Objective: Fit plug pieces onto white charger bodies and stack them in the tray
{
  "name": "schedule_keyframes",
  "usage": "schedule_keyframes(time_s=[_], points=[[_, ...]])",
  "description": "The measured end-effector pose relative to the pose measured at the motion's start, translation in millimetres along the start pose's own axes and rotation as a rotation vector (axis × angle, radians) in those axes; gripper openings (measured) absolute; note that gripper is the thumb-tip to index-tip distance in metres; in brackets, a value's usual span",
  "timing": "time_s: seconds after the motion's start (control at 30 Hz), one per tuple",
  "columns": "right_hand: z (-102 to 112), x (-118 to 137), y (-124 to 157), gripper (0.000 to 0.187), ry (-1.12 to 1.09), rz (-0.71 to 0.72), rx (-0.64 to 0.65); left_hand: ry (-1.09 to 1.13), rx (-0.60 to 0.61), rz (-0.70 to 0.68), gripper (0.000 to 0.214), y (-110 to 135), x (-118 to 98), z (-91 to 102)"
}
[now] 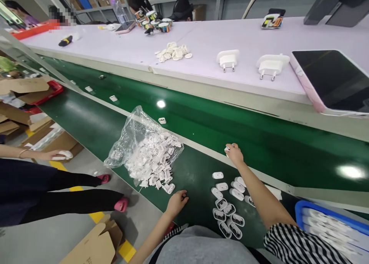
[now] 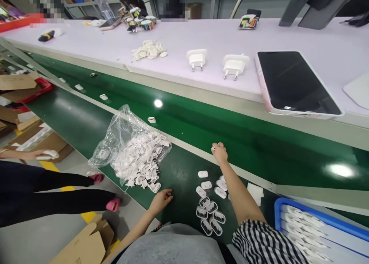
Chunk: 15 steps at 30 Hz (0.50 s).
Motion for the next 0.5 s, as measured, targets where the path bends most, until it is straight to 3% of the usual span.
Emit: schedule_keyframes(time_s=[0.13, 0.23, 0.3, 0.37, 0.5], points=[[-10.0, 64.6, 36.9, 0.031, -0.011, 0.251, -0.068, -0.024, 0.044, -0.011, 0.031, 12.9, -1.2, -17.4], [-46.5, 102.3, 62.0, 0.034, 0.104, 0.418, 0.087, -0.066, 0.074, -0.046, 0.032, 19.1, -7.8, -22.1], [-67.6, 111.8, 71.3, 0.040, 0.177, 0.453, 0.216, -0.103, 0.087, -0.056, 0.032, 22.7, -10.8, -22.1], [-74.9, 112.6, 74.2, 0.050, 0.201, 0.436, 0.294, -0.139, 0.096, -0.064, 0.032, 26.5, -12.8, -23.0], [-55.0, 100.0, 73.7, 0.065, 0.026, 0.366, 0.349, -0.174, 0.128, -0.117, 0.031, 31.5, -19.1, -30.0]])
Point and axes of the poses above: each hand's wrist, its own y-axis away from the middle knuckle, its own z-axis out of the back of the hand, x = y × z, the point moved 9 cm from there along -y, towards the middle knuckle, and after that the axes turned 6 degrees about -z, right-handed, at the moved point
